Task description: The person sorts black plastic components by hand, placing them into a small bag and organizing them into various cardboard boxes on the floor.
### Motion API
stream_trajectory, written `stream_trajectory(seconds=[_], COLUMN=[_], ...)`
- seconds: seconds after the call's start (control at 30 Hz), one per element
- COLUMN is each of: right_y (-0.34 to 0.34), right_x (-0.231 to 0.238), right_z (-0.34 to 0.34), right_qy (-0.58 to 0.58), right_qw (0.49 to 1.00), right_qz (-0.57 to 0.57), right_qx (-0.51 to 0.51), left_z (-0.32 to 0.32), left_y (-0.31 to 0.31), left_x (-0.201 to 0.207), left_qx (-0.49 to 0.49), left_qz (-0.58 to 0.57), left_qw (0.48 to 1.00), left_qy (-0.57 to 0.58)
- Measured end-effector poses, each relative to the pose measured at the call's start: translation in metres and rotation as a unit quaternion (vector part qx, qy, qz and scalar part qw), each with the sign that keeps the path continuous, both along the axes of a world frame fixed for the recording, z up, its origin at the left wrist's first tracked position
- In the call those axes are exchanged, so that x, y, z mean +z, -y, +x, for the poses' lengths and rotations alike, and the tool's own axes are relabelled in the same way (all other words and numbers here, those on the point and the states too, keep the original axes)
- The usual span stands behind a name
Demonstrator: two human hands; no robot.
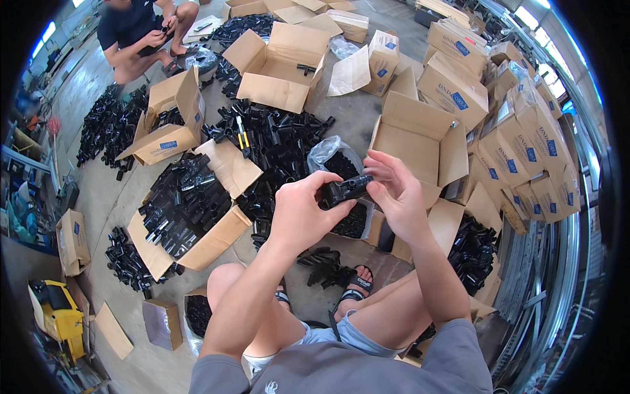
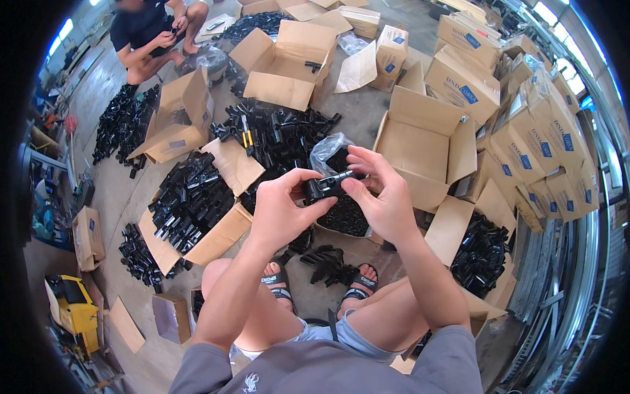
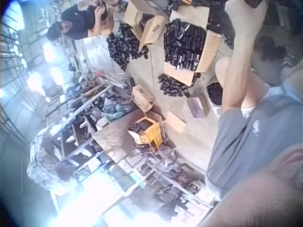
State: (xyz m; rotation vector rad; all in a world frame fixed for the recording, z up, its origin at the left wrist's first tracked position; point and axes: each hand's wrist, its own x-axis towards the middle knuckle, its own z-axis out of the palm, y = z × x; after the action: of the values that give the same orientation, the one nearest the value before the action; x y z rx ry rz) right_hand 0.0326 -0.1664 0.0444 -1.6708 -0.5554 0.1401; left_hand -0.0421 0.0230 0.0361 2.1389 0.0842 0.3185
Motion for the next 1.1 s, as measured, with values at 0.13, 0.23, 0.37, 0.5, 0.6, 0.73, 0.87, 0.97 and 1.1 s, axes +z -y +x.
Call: stream_trajectory(seconds=[0.13, 0.23, 0.37, 0.5, 0.6, 0.73, 0.87, 0.97, 1.1], right_y=[0.015, 0.018, 0.016, 0.017, 0.021, 0.021, 0.02, 0.02, 0.018], right_x=[0.008, 0.01, -0.003, -0.006, 0.003, 0.006, 0.006, 0.003, -0.001], right_z=[0.006, 0.008, 0.006, 0.001, -0.006, -0.015, -0.014, -0.012, -0.011], right_qy=[-0.16, -0.194, -0.228, -0.189, -0.152, -0.175, -0.173, -0.182, -0.232], right_qw=[0.984, 0.975, 0.963, 0.971, 0.978, 0.967, 0.97, 0.97, 0.955], right_qz=[0.056, 0.074, 0.116, 0.139, 0.137, 0.182, 0.171, 0.164, 0.185], right_qx=[0.062, 0.073, 0.083, 0.041, 0.037, 0.038, 0.017, 0.002, -0.025], left_z=[0.005, 0.007, 0.009, 0.008, 0.008, 0.002, 0.004, 0.003, 0.001], left_y=[-0.001, 0.002, 0.012, 0.027, 0.019, 0.021, 0.028, 0.033, 0.037], left_x=[-0.009, -0.006, -0.002, -0.005, -0.018, -0.012, -0.013, -0.015, -0.016], left_qx=[-0.022, -0.036, -0.05, -0.034, -0.11, -0.13, -0.117, -0.097, -0.019], left_qz=[-0.19, -0.28, -0.316, -0.315, -0.285, -0.319, -0.364, -0.398, -0.423], left_qw=[0.981, 0.958, 0.946, 0.945, 0.942, 0.927, 0.914, 0.906, 0.905], left_qy=[-0.023, -0.055, -0.041, 0.086, 0.138, 0.144, 0.137, 0.11, 0.03])
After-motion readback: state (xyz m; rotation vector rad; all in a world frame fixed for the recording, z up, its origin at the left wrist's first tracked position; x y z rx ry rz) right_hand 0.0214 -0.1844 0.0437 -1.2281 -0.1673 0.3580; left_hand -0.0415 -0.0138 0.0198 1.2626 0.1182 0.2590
